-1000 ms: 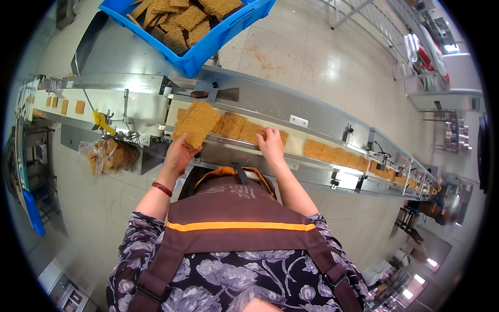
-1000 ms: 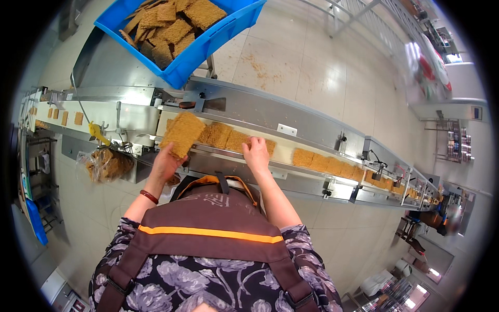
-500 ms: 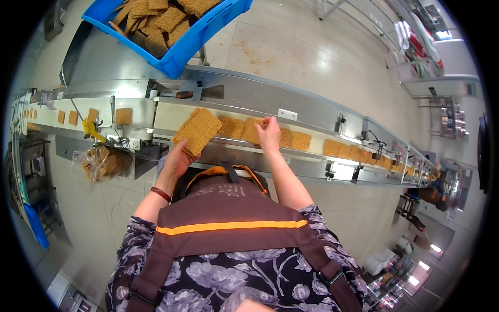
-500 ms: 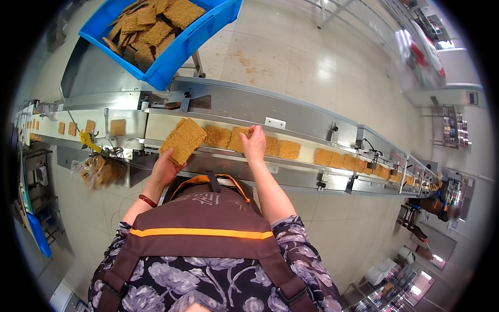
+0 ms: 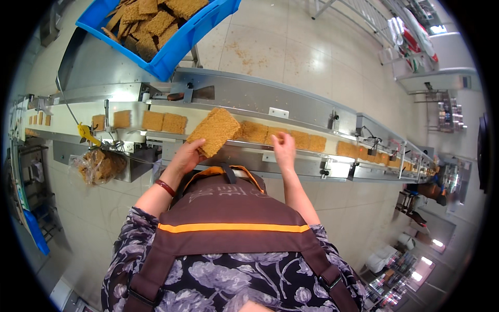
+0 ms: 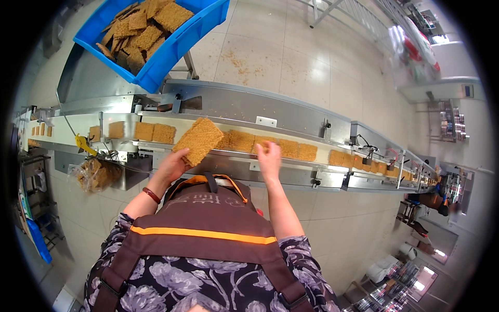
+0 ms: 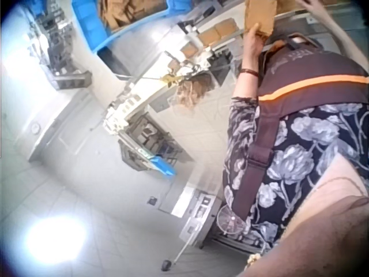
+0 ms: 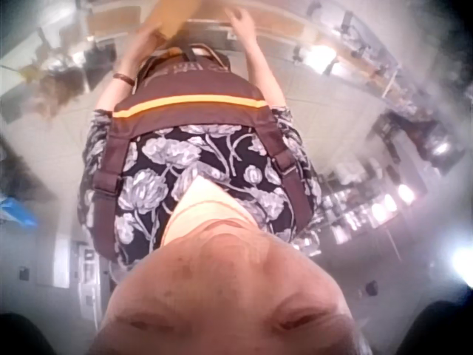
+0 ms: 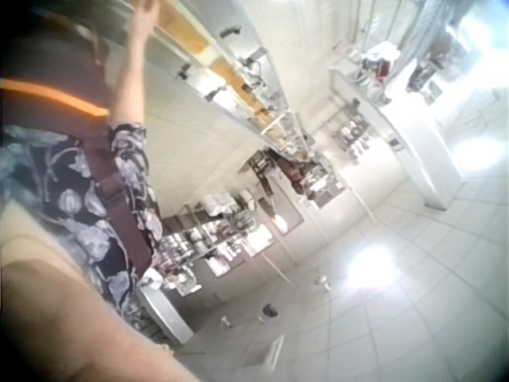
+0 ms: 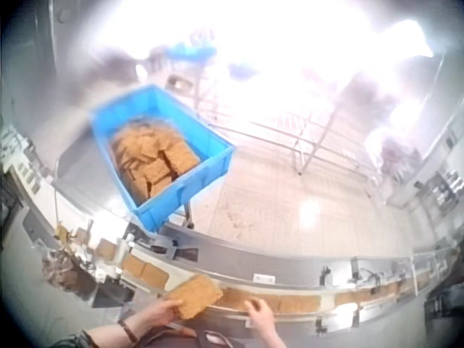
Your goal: The person repeatedly picks rectangular biscuits from a blue bin and places them onto a moving conveyor belt. The person handles the biscuits by hand, arranging them in a single file as the belt advances. The task continues throughout the clip with no other objects or tools used.
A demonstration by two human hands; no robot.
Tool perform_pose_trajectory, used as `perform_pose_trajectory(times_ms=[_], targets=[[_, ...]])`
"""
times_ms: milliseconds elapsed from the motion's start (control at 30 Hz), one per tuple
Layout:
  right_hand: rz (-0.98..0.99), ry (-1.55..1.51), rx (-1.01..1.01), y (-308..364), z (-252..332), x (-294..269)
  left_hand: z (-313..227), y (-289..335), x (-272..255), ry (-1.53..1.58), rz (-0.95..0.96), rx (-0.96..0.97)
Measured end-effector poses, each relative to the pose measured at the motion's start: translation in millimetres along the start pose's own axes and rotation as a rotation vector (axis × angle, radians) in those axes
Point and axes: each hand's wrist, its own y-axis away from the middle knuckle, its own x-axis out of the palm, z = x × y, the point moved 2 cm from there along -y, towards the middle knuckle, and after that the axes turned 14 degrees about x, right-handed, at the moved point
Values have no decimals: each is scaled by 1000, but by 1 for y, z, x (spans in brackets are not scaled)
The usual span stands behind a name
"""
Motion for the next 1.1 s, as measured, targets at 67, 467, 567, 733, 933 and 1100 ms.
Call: perform_pose_trajectory(times_ms=[67,467,567,733,933,1100], targets=[[470,-418,268,12,30,27,6,-5,10,-34,53,-40],[802,-821,276,31,89,57,21,-14,7,19,-95,-20],[632,-210,-10,37,91,65,1,-10,33,296,-31,-94],[72,-1,-446,64,105,54,23,-26,18,214,-112,-53],[232,-448,82,13,13,11,24,-32,20,206,-207,-78],[-136,-40,157,-64,-111,-67,17,-27,34,160,-147,-124]])
